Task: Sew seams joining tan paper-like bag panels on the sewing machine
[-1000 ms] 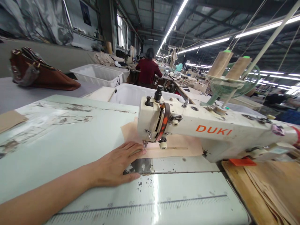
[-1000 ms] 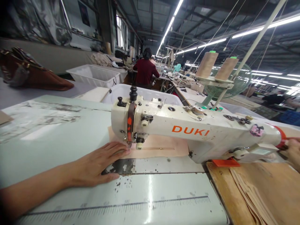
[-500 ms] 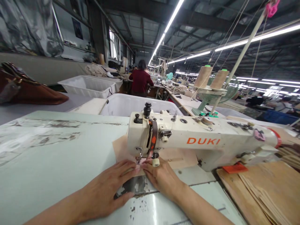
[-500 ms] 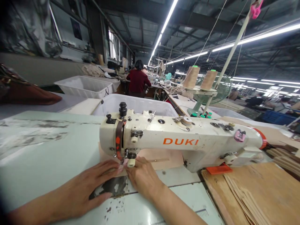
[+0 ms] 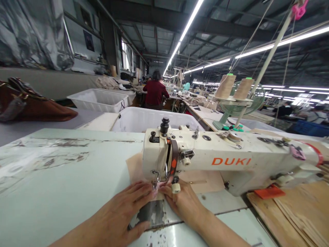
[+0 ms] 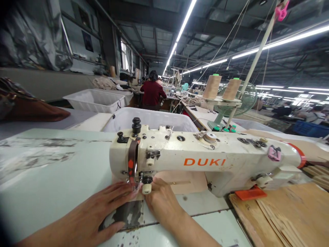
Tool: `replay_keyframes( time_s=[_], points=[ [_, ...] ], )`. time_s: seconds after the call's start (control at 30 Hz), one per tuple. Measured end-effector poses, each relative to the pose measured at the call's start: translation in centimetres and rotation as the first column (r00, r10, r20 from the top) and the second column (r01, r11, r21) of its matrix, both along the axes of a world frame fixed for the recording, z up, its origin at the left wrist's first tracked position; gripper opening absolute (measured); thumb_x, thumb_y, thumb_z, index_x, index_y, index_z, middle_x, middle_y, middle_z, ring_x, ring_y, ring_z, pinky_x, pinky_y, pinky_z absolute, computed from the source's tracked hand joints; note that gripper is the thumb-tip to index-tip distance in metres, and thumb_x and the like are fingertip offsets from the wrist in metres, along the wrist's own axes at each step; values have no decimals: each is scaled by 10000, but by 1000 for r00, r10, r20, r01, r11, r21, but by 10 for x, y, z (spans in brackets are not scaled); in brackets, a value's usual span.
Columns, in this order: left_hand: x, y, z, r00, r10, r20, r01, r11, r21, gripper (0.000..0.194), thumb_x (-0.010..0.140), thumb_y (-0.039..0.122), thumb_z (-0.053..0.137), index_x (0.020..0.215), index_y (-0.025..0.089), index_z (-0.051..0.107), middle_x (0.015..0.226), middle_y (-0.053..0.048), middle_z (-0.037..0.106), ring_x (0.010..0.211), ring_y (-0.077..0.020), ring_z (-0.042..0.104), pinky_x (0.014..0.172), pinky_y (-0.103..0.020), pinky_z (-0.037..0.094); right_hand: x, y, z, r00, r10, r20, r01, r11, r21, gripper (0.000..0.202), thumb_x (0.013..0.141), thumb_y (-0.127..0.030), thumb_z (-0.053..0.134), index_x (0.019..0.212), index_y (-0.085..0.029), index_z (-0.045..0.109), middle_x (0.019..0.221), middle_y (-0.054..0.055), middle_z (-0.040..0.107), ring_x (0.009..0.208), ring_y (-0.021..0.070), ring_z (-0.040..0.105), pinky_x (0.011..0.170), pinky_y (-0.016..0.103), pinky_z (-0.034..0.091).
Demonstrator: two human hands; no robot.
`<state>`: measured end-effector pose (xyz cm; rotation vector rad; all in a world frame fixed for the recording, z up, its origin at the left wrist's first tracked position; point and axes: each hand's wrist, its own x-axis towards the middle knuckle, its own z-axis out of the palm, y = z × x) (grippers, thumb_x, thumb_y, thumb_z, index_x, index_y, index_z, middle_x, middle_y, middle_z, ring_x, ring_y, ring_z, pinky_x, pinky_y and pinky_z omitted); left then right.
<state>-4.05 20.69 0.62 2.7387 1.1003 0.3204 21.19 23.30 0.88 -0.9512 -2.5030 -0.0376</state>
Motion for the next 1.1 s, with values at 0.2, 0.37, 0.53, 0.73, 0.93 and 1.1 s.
replay_keyframes(
  time_s=[0.2,0.37,0.53,0.73,0.93,1.1],
  points=[
    [0,4,-1,1000,-20,-7,20,1000,-11,671,935,475,548,1532,347,270,1573,-9,308,1424,-325,315,1137,-556,334,4,2,0,1000,4,-25,-4,1000,2,263,988,-163,444,829,-187,652,899,69,688,901,176,633,805,265,500],
    [3,4,3,999,-26,-30,25,1000,-6,655,948,494,526,1532,326,280,1575,-25,303,1428,-328,305,1136,-564,330,6,5,1,1000,9,-26,-8,1000,26,260,1001,-209,458,892,-199,694,877,78,686,875,175,628,805,275,497],
    [6,2,-1,999,-5,44,1,996,85,665,919,456,594,1514,342,321,1537,-21,388,1398,-320,369,1141,-538,343,6,5,1,1000,-5,-11,6,999,42,232,990,-220,495,891,-209,704,866,71,685,853,171,620,791,275,488],
    [6,2,-3,998,-50,25,47,991,124,686,945,496,541,1541,330,245,1543,-35,376,1389,-323,384,1128,-530,371,6,5,2,1000,-3,7,2,999,47,225,964,-182,528,784,-186,663,860,65,691,835,169,615,784,267,468],
    [6,5,0,998,-62,-15,64,991,115,644,956,512,518,1526,313,296,1536,-37,392,1379,-318,400,1150,-556,316,3,4,3,998,-52,45,52,999,9,250,968,-190,510,770,-188,664,893,55,698,860,182,609,785,280,466],
    [9,9,5,996,-80,-39,85,988,131,603,970,516,500,1508,294,341,1526,-44,410,1387,-285,387,1185,-526,240,8,6,3,991,-105,78,108,994,-33,141,961,-223,548,928,-210,684,929,48,692,938,177,611,858,281,455]
  ],
)
